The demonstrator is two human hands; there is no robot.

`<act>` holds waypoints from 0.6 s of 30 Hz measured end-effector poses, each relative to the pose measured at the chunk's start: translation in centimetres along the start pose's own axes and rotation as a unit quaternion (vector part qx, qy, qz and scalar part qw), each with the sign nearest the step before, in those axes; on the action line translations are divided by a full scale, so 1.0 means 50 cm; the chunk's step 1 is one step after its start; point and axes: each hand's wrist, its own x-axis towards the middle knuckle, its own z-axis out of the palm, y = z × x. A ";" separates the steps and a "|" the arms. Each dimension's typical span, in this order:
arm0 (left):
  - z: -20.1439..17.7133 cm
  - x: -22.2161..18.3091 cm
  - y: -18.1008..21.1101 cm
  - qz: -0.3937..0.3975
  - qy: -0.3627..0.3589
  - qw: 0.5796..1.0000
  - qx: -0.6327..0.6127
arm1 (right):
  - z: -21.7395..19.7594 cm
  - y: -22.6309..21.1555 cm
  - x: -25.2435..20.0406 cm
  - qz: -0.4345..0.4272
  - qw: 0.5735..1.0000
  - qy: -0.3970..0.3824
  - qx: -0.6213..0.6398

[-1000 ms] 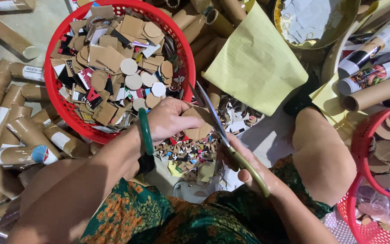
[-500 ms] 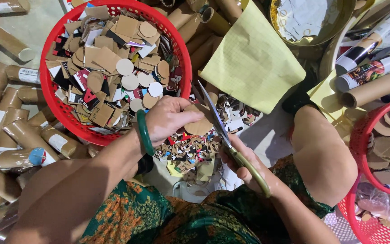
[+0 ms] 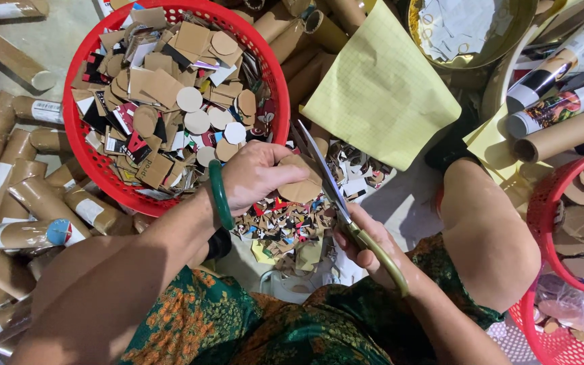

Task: Cut small cardboard shapes with scissors and organize them into baskets.

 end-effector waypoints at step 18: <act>-0.141 -0.027 0.011 0.154 0.219 0.917 0.294 | -0.011 0.038 0.015 -0.059 0.995 0.078 0.000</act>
